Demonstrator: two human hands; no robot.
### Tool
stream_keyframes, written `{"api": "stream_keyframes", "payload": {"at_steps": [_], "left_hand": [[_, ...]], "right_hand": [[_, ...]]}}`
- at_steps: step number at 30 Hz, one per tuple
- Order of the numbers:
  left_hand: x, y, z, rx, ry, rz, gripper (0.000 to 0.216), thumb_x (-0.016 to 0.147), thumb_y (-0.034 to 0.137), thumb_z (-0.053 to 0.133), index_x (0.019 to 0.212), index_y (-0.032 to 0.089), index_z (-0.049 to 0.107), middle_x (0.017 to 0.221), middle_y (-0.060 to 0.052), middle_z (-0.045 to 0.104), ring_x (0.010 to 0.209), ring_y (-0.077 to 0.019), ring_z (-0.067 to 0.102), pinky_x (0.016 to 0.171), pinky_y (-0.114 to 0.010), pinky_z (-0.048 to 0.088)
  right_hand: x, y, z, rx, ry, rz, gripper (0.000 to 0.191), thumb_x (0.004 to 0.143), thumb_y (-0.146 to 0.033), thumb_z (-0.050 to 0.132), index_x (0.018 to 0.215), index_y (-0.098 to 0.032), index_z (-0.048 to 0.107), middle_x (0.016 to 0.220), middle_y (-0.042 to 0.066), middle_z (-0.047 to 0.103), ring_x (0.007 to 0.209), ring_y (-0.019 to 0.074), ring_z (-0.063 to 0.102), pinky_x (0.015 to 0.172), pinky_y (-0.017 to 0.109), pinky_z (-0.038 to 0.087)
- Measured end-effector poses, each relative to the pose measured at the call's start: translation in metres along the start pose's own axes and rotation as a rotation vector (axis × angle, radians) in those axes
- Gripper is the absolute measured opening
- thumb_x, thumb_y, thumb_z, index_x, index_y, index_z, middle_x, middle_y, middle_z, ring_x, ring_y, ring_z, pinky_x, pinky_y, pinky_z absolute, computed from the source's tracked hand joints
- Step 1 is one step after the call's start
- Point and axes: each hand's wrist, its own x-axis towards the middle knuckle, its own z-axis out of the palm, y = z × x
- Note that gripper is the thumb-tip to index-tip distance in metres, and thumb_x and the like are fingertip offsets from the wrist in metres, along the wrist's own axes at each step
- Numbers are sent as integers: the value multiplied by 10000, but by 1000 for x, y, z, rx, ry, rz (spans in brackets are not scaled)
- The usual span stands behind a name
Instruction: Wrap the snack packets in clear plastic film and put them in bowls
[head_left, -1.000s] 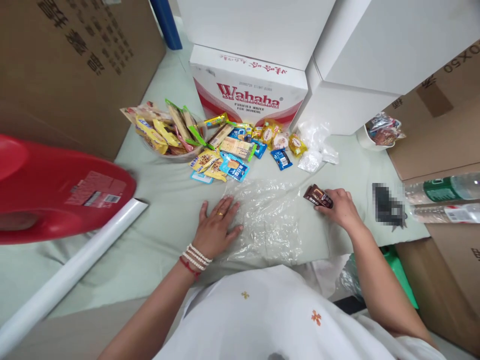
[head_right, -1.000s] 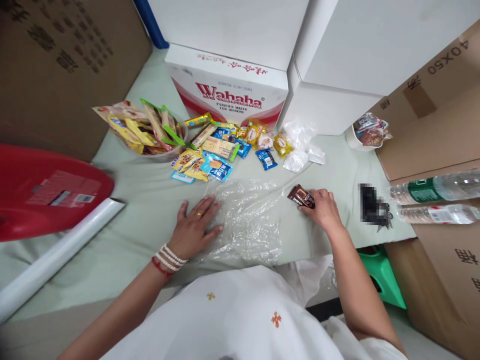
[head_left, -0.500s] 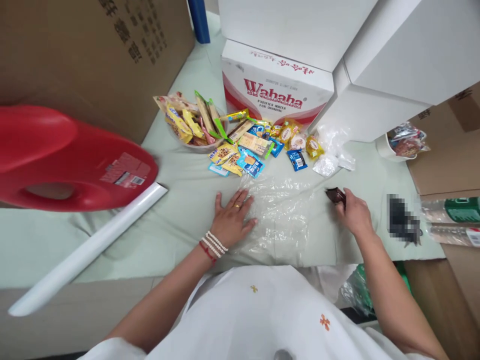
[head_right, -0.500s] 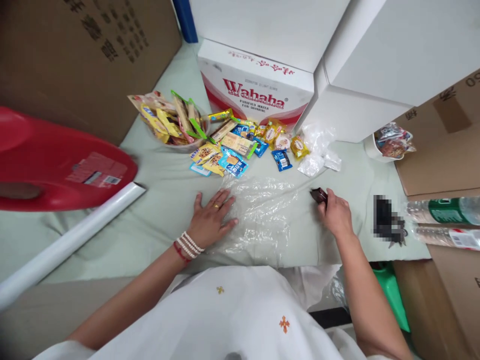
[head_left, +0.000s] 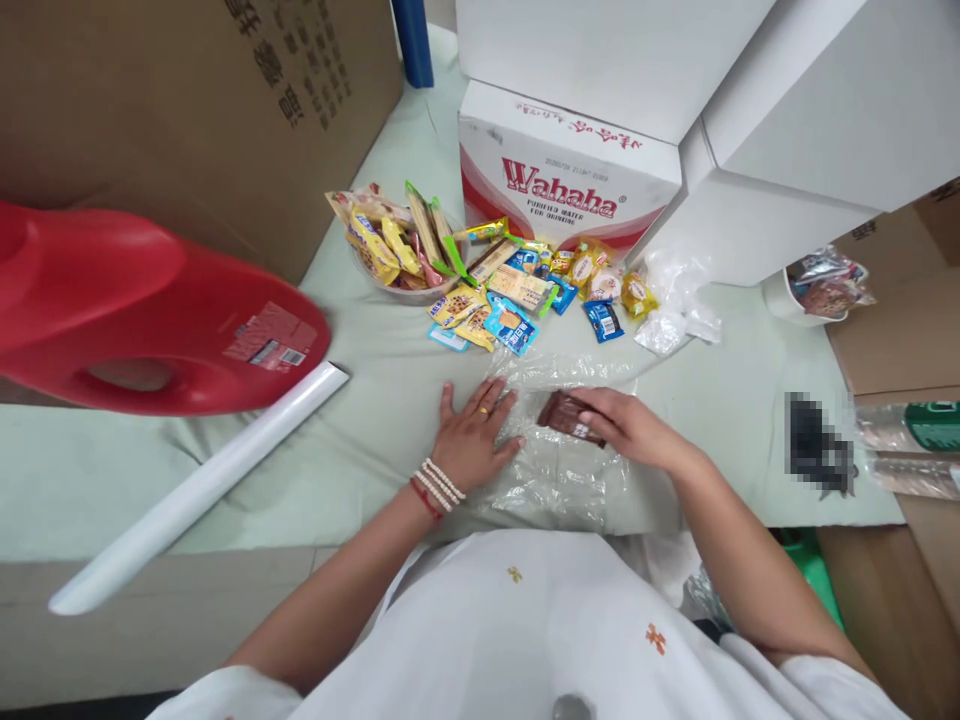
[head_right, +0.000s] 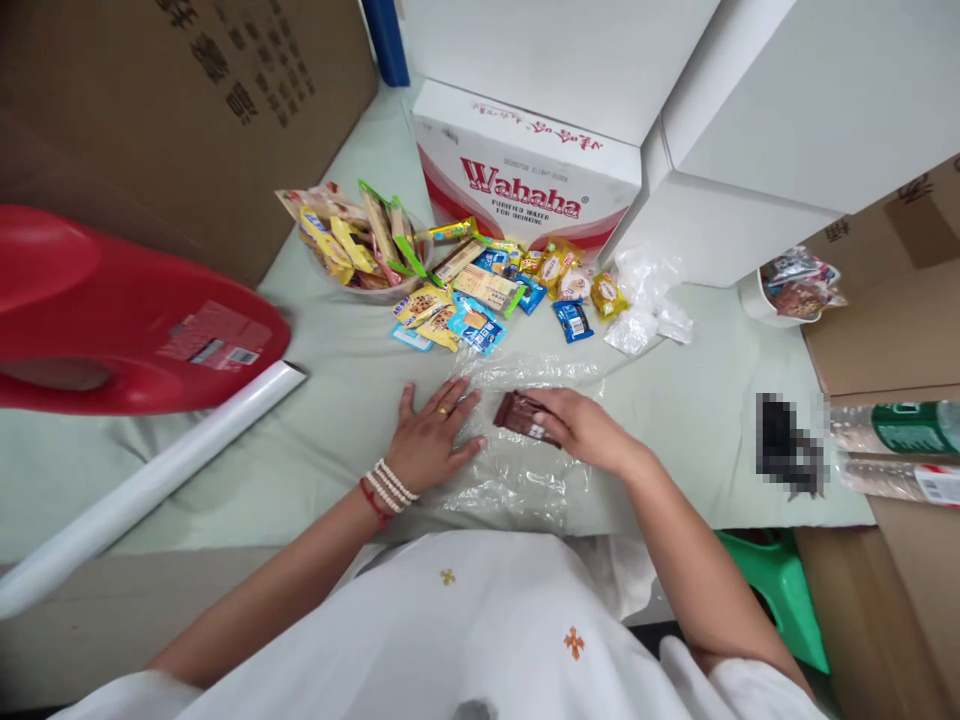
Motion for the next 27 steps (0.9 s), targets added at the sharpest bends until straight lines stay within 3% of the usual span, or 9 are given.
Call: {"api": "stream_keyframes", "payload": {"at_steps": [4,9,11,14,18,20,23,25,27], "left_hand": [[-2,-1,-1,-13,0,6,663,961,502,589,1564,254,467,1681,-153,372,1543,-361,378,1266,-708,-34],[-3,-5,-1,-36,24,20,707,967,512,577,1588,216,415,1680,-182,367,1540,-353,385,1265,-702,4],[-5,-8,-3,-45,74,37,679,978,474,562,1586,210,411,1687,-190,351,1541,-346,386,1265,-687,71],[-14,-15,-11,-55,161,148,547,960,281,538,1506,244,517,1663,-139,417,1576,-321,327,1272,-649,130],[-26,-27,-22,-77,63,342,593,828,87,499,1375,281,621,1490,-62,639,1504,-285,453,1284,-665,28],[-26,-33,-24,-51,16,249,569,849,103,488,1381,259,617,1442,-83,675,1438,-307,526,1256,-717,6],[-19,-40,-25,-12,-7,59,540,900,146,468,1414,237,605,1473,-123,644,1402,-328,552,1225,-740,131],[-13,-44,-27,-6,-55,85,594,853,115,479,1415,253,613,1532,-119,592,1417,-319,535,1224,-713,190],[-8,-47,-33,20,-101,175,679,762,67,504,1392,285,637,1603,-97,517,1484,-325,458,1239,-714,142]], "right_hand": [[33,-4,27,-129,-151,-91,467,1096,-361,377,1461,-179,605,1138,147,724,1015,257,648,947,424,519],[36,1,35,-370,22,-59,370,1066,-327,462,1307,-214,719,1407,150,608,1120,298,534,1011,495,442],[27,-4,31,-355,152,-29,335,1057,-346,489,1248,-201,723,1392,158,599,1115,303,527,996,498,451],[-4,-16,27,-166,257,-70,281,1041,-382,547,1206,-187,663,1165,143,649,1037,274,572,923,446,497],[-65,-25,45,-66,89,-143,483,917,-514,732,1246,-191,588,1185,144,636,1066,286,590,901,449,527],[-91,-22,64,-135,44,-126,482,919,-470,744,1287,-199,590,1270,157,630,1170,314,572,970,491,519],[-107,-13,83,-163,116,-99,233,1004,-221,605,1234,-230,641,1288,134,641,1214,294,565,986,480,523],[-103,-10,80,-108,177,-90,226,1003,-135,544,1157,-242,670,1262,116,647,1143,262,591,931,437,540],[-91,-10,66,-42,232,-87,203,1001,-147,550,1119,-247,680,1237,108,648,1080,241,608,895,407,545]]}}
